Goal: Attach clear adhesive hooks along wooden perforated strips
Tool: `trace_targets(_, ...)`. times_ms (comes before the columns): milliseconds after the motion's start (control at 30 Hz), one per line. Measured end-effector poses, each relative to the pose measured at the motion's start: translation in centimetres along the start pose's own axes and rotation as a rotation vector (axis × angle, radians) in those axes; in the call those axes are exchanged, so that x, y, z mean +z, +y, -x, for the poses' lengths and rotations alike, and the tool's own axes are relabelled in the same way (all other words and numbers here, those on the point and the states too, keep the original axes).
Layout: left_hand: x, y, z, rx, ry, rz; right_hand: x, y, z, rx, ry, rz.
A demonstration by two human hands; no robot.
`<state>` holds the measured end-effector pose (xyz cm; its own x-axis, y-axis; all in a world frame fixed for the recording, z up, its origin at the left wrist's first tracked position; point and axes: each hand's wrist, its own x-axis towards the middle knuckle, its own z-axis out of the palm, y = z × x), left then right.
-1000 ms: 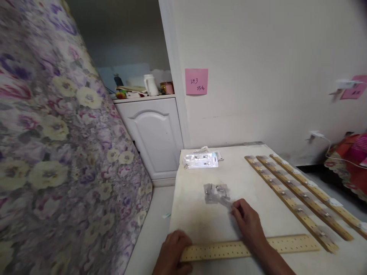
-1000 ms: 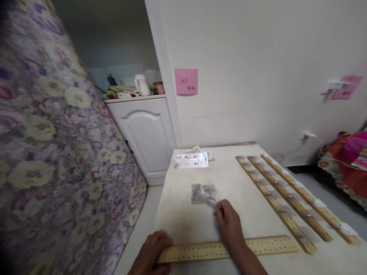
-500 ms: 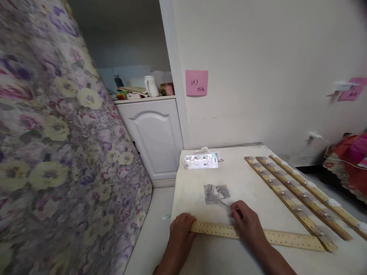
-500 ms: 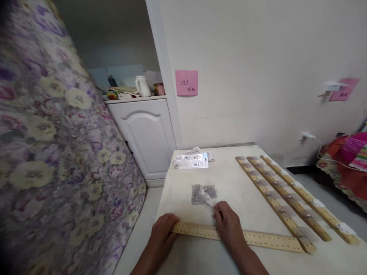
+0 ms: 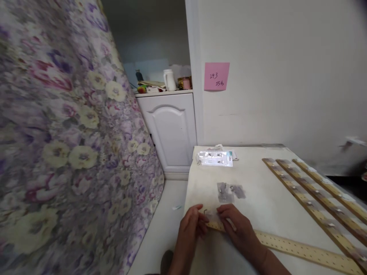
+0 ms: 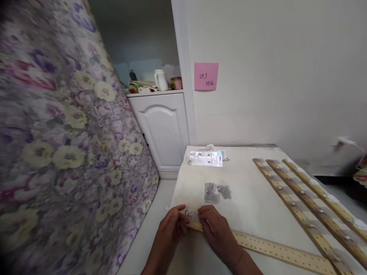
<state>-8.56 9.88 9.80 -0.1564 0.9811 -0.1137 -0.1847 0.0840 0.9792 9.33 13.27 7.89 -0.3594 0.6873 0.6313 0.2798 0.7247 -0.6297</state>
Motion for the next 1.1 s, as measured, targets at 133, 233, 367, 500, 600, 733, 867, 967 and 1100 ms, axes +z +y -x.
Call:
trace_targets(133, -0.8, -0.3, -0.3, -0.015, 0.029, 0.078, 0.8, -0.1, -1.7, 0.024, -0.11, -0.088)
trace_targets(233, -1.7, -0.2, -0.3, 0.011, 0.101, 0.081, 1.6, -0.2, -3.3, 0.129, -0.112, -0.207)
trace_targets(367, -2.6, 0.5, -0.2, 0.053, 0.274, 0.083, 3.1, -0.5, -5.0, 0.437, -0.166, -0.46)
trace_targets(500, -2.5, 1.0, 0.1, 0.076, 0.366, 0.039, 4.5, -0.3, -4.9, 0.599, -0.246, -0.658)
trace_targets(600, -1.7, 0.3, 0.3, 0.064, 0.354, -0.04, 5.2, 0.2, -4.1, 0.667, -0.216, -0.743)
trace_targets(733, -0.7, -1.0, 0.6, 0.123, 0.347, -0.248, 5.0, 1.0, -3.8, 0.688, -0.185, -0.732)
trace_targets(867, -1.1, -1.2, 1.0, 0.178, 0.322, -0.464, 4.7, 1.6, -5.0, 0.645, -0.238, -0.657)
trace_targets(967, -2.2, -0.7, 1.4, 0.184, 0.332, -0.572, 4.9, 2.1, -5.8, 0.632, -0.329, -0.594)
trace_targets(1100, -3.3, -0.2, 1.7, 0.157, 0.327, -0.628, 5.4, 2.8, -5.9, 0.59, -0.389, -0.505)
